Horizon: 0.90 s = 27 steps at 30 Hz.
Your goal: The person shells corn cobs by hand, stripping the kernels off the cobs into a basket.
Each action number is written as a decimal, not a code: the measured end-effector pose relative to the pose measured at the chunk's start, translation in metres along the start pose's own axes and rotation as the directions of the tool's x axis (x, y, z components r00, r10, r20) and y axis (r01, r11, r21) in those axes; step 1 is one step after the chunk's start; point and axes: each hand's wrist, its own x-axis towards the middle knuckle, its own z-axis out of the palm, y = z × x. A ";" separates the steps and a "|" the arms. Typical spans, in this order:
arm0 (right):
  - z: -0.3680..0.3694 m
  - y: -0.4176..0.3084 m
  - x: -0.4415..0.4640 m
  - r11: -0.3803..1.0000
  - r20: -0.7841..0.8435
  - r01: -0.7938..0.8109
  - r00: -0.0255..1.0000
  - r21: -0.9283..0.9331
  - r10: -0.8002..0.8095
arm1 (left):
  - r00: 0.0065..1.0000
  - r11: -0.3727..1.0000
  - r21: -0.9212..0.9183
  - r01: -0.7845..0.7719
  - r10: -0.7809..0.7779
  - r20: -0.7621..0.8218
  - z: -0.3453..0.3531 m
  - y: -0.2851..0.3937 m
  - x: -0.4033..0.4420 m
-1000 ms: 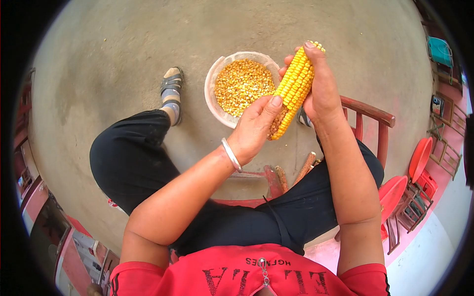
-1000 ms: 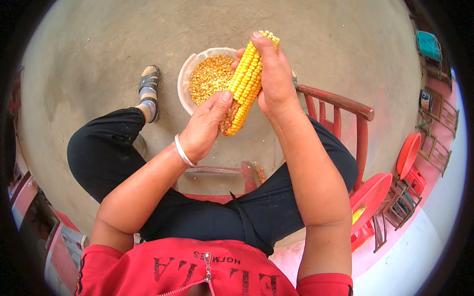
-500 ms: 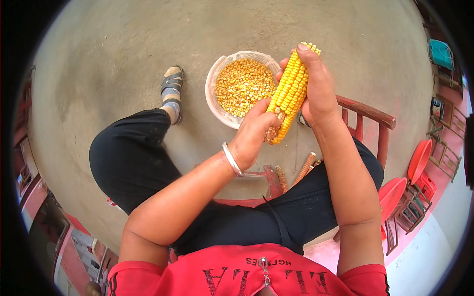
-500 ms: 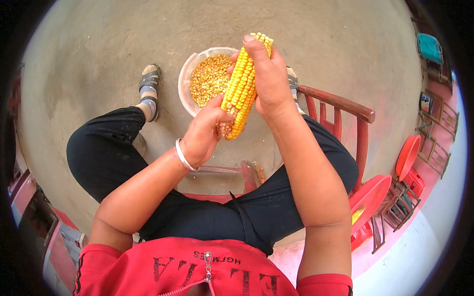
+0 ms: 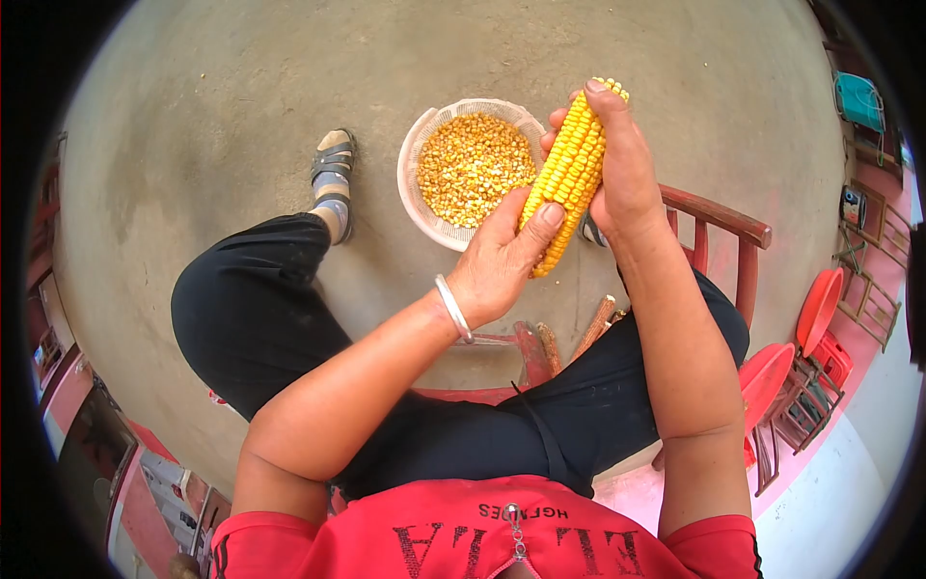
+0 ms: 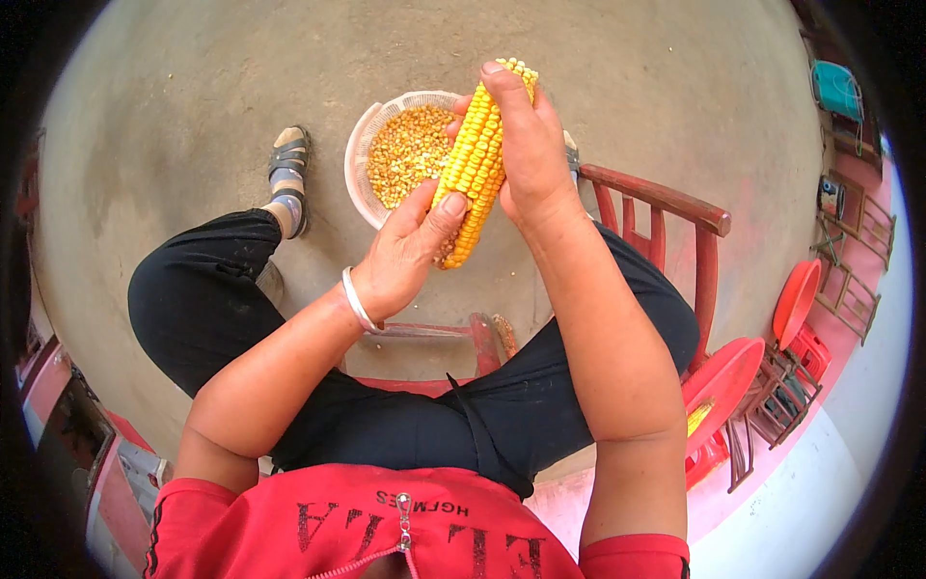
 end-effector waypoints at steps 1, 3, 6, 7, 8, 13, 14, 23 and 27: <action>0.000 0.000 0.000 1.000 -0.001 0.000 1.000 0.000 0.000 | 1.000 1.000 0.012 -0.021 0.021 0.018 0.000 0.000 0.000; 0.000 0.000 0.000 1.000 -0.003 0.012 1.000 0.001 -0.012 | 0.999 0.999 0.021 -0.025 0.024 0.023 0.000 0.003 -0.001; -0.001 -0.001 0.000 1.000 0.002 0.017 1.000 -0.009 -0.017 | 1.000 0.998 -0.069 -0.011 0.011 0.013 0.004 0.009 -0.004; 0.000 -0.001 0.000 1.000 0.002 0.018 1.000 -0.009 -0.018 | 1.000 0.986 -0.168 0.007 -0.007 0.001 0.006 0.010 -0.005; 0.002 -0.002 0.000 1.000 0.010 0.007 1.000 -0.014 -0.007 | 1.000 0.986 -0.168 0.007 -0.007 0.001 0.005 0.011 -0.005; 0.005 0.002 -0.002 1.000 0.024 -0.008 1.000 0.015 0.008 | 0.998 0.998 0.039 0.050 -0.048 -0.048 0.004 0.011 -0.003; 0.005 0.002 -0.003 1.000 0.031 -0.006 0.999 0.003 0.006 | 0.998 0.998 0.038 0.052 -0.050 -0.048 0.005 0.010 -0.003; 0.003 0.001 -0.002 0.999 0.027 -0.013 1.000 -0.034 0.014 | 0.998 0.990 0.143 -0.002 -0.007 0.064 -0.003 0.004 -0.001; 0.002 0.000 -0.001 0.999 0.043 -0.004 0.999 -0.049 0.006 | 0.995 0.999 0.033 0.010 -0.013 0.095 -0.003 0.005 -0.002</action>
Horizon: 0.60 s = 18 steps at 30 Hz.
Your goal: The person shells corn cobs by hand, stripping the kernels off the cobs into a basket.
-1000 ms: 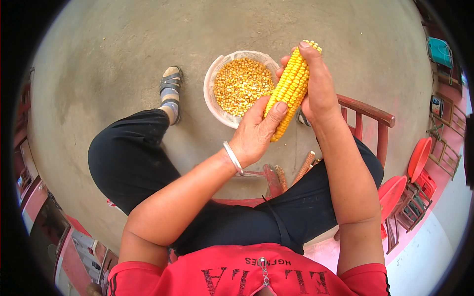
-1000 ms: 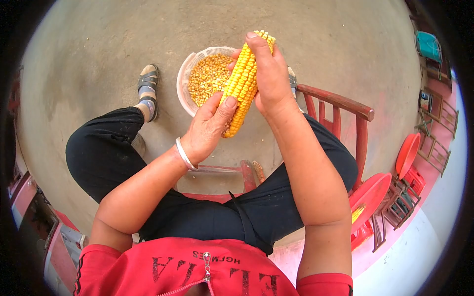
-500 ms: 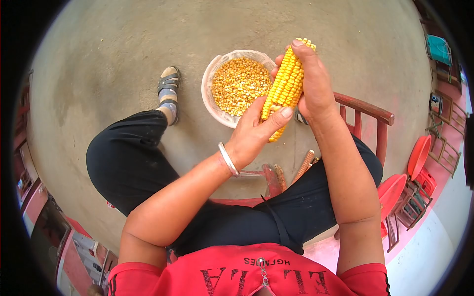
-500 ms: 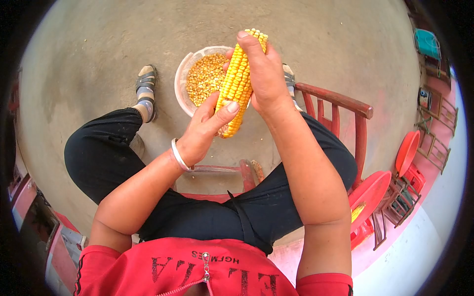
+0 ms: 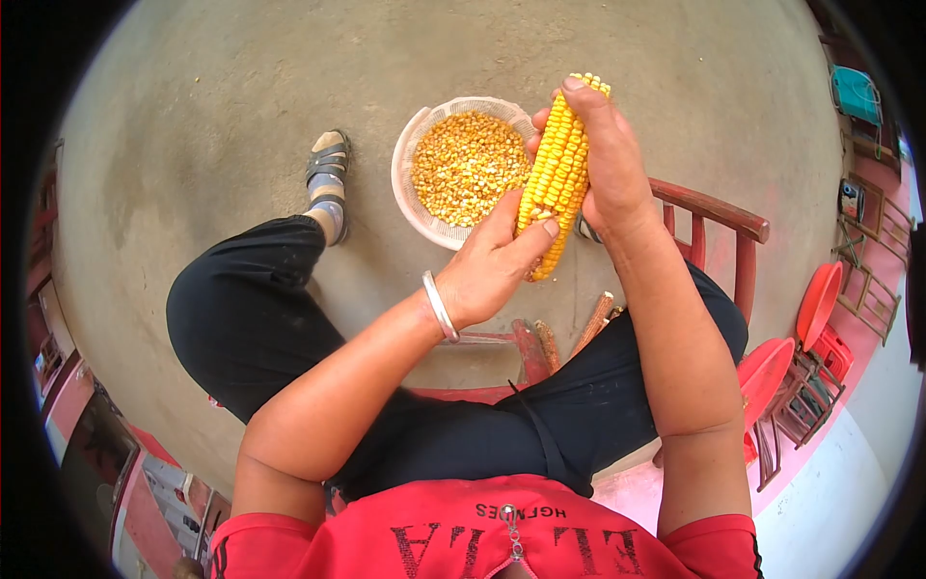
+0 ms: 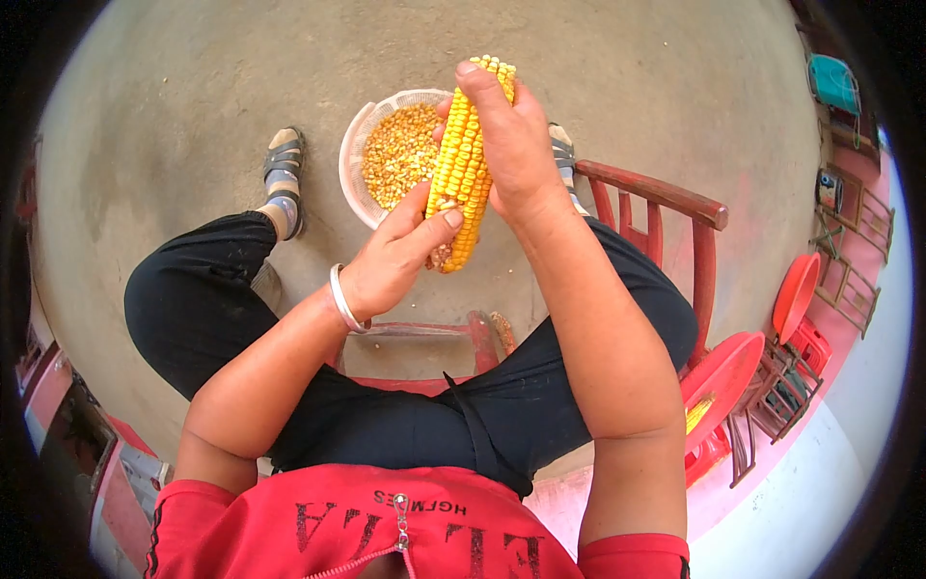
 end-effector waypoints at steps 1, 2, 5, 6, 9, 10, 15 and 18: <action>0.000 0.001 0.000 1.000 -0.001 -0.001 1.000 0.000 0.001 | 0.999 0.998 -0.051 0.032 -0.033 -0.008 0.000 0.002 -0.001; 0.001 0.003 0.000 1.000 0.001 0.008 1.000 -0.026 -0.008 | 0.999 0.998 -0.051 0.034 -0.034 -0.008 0.002 0.004 -0.001; 0.003 0.004 -0.001 0.998 0.000 0.015 1.000 -0.055 -0.015 | 0.999 0.999 -0.036 -0.014 0.012 -0.033 0.004 0.004 0.000; 0.003 0.004 -0.001 0.998 -0.003 0.015 1.000 -0.058 -0.015 | 0.999 1.000 -0.007 0.006 -0.006 -0.042 0.003 0.003 0.000; -0.001 0.003 0.001 0.999 -0.020 -0.022 1.000 -0.049 0.021 | 0.999 0.999 0.044 0.030 -0.029 -0.014 -0.001 0.004 -0.001; -0.001 0.003 0.001 0.999 -0.020 -0.022 1.000 -0.049 0.021 | 0.999 0.997 0.066 0.034 -0.036 0.023 -0.001 0.005 -0.001; 0.003 0.003 -0.002 0.998 -0.017 0.001 1.000 -0.064 -0.002 | 0.999 0.999 -0.004 0.039 -0.039 0.021 -0.005 0.000 0.002; 0.004 0.003 -0.003 0.996 0.003 0.019 1.000 -0.089 -0.019 | 0.999 0.997 -0.074 0.034 -0.033 0.015 -0.006 -0.003 0.002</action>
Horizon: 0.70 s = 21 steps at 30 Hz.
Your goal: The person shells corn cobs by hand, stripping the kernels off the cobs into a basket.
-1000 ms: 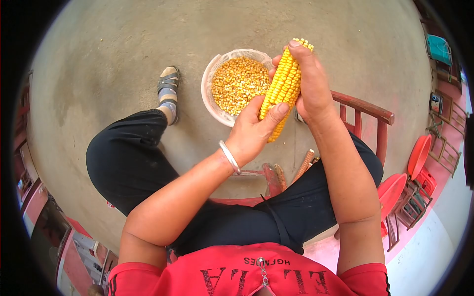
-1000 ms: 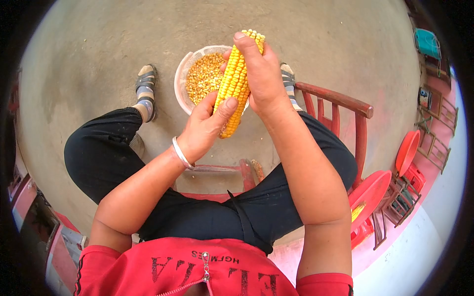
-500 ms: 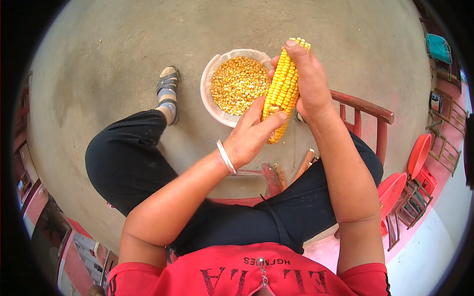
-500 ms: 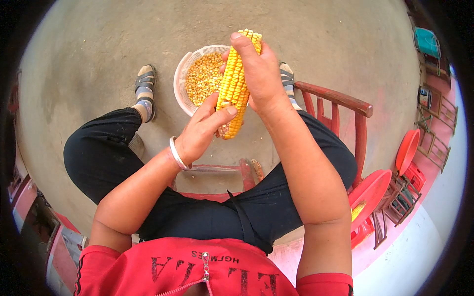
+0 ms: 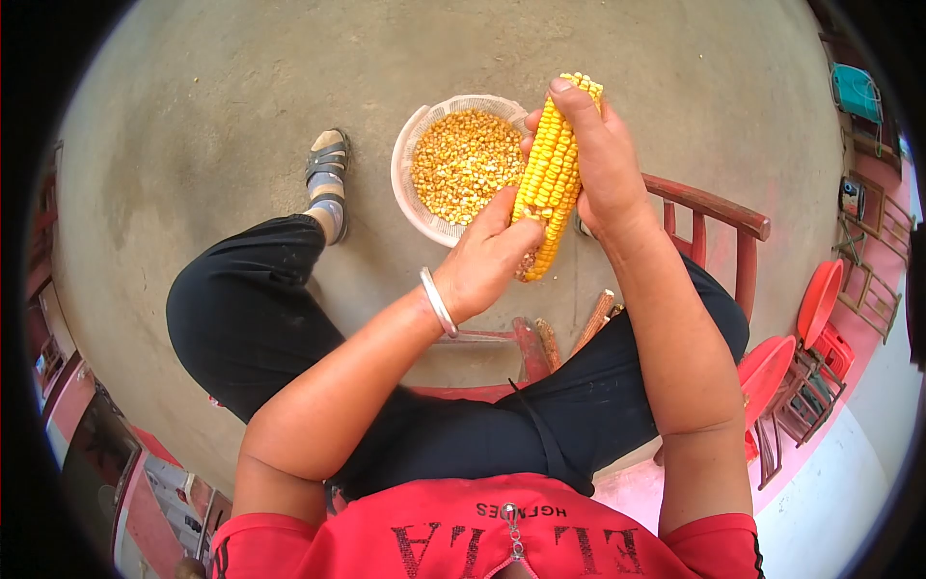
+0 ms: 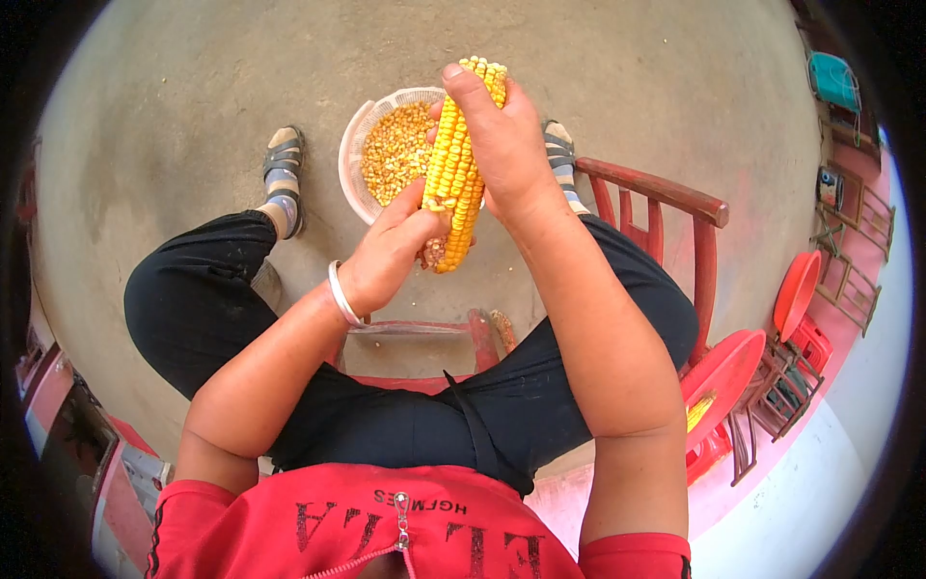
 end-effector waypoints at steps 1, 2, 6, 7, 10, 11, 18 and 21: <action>0.000 0.000 0.000 1.000 0.000 0.000 1.000 0.000 0.000 | 1.000 1.000 0.000 -0.013 0.013 -0.008 0.000 0.000 0.000; 0.000 0.000 0.000 1.000 0.004 0.007 1.000 0.000 -0.007 | 1.000 1.000 0.000 -0.013 0.013 -0.008 0.001 -0.001 0.000; 0.000 0.003 0.000 1.000 0.004 -0.008 1.000 -0.002 0.008 | 0.997 0.999 0.041 0.035 -0.032 -0.068 0.007 0.002 0.001; 0.000 0.004 0.000 1.000 0.004 -0.008 1.000 -0.002 0.008 | 0.988 0.991 0.060 0.115 -0.108 -0.113 0.006 0.001 0.001; 0.000 0.004 0.001 1.000 -0.005 -0.014 1.000 -0.015 0.014 | 0.999 0.990 0.139 -0.002 0.007 -0.035 0.007 -0.002 0.001; -0.001 0.003 0.001 1.000 -0.007 -0.026 1.000 0.000 0.025 | 0.999 0.990 0.138 -0.002 0.007 -0.034 0.006 -0.002 0.001; -0.003 -0.001 0.002 0.998 -0.006 -0.041 0.999 0.038 0.042 | 1.000 0.996 0.089 -0.031 0.031 0.001 0.006 0.001 -0.002; -0.003 0.000 0.003 0.999 0.000 -0.031 1.000 0.036 0.031 | 0.999 0.998 0.034 -0.044 0.045 -0.024 0.007 0.001 -0.003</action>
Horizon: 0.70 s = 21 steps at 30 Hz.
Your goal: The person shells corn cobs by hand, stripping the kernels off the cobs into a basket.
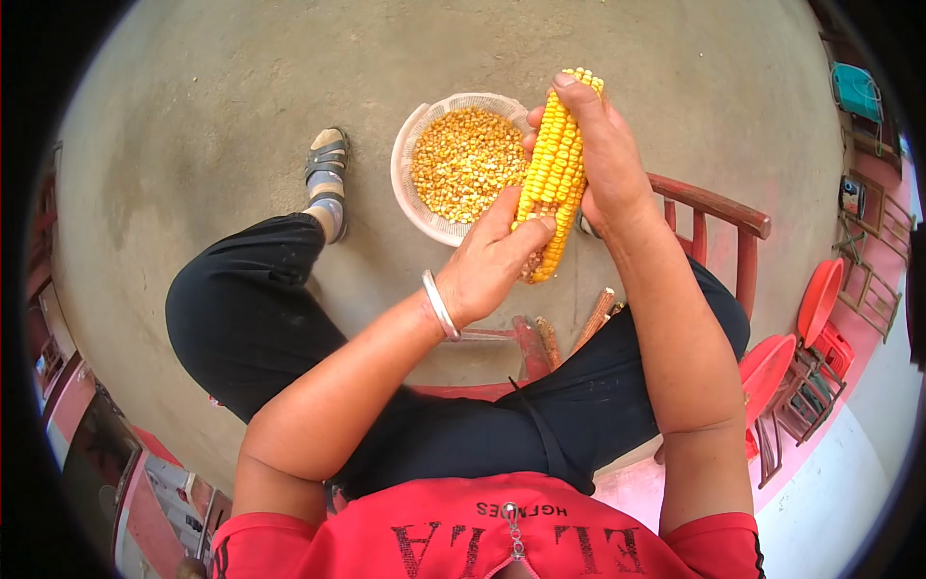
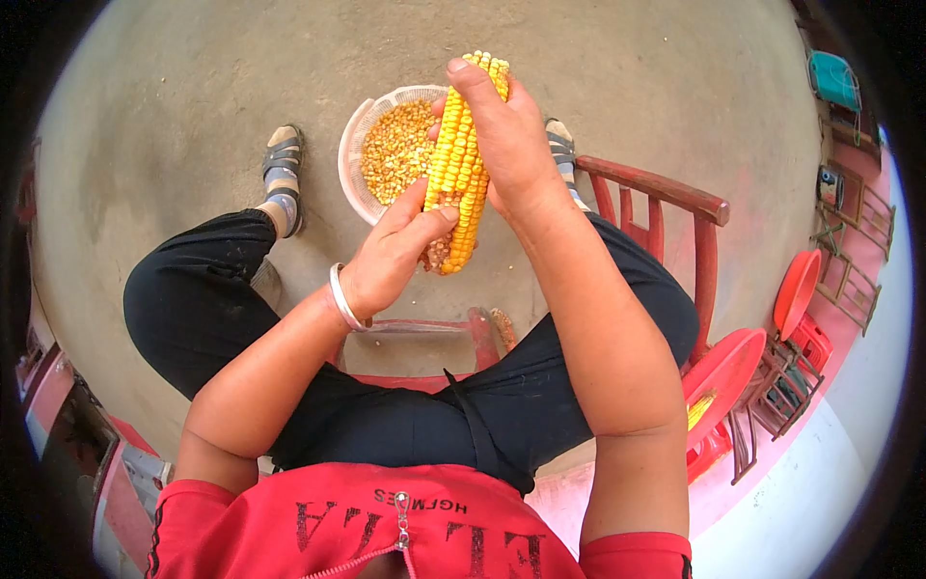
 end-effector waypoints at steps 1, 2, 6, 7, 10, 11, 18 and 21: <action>0.000 0.000 0.000 1.000 -0.001 0.001 1.000 0.000 -0.001 | 1.000 1.000 0.018 -0.024 0.024 -0.003 0.001 0.001 0.000; 0.000 0.000 0.000 1.000 0.002 0.001 1.000 0.000 -0.001 | 1.000 1.000 0.018 -0.024 0.025 -0.002 0.002 0.002 0.001; 0.001 0.000 -0.001 1.000 -0.011 0.000 1.000 -0.006 0.000 | 0.999 0.994 -0.109 -0.004 0.000 -0.038 0.007 0.001 0.002; 0.001 0.001 -0.001 1.000 -0.011 -0.002 1.000 -0.005 0.002 | 0.998 1.000 -0.001 -0.027 0.027 -0.048 0.007 -0.002 0.002; 0.000 0.000 -0.001 1.000 -0.002 -0.014 1.000 0.009 0.014 | 0.997 0.999 -0.020 -0.047 0.045 -0.063 0.006 -0.004 0.002; 0.001 0.000 -0.001 1.000 0.000 -0.002 1.000 0.005 0.002 | 0.997 0.999 -0.020 -0.046 0.045 -0.064 0.007 -0.004 0.002; 0.002 0.001 0.000 1.000 -0.001 0.005 1.000 -0.003 -0.005 | 0.998 0.990 -0.140 0.004 -0.012 -0.058 0.005 0.000 0.002; 0.001 0.003 0.000 1.000 -0.006 0.002 1.000 -0.009 -0.002 | 0.997 0.993 -0.115 0.014 -0.023 -0.077 0.004 -0.007 0.003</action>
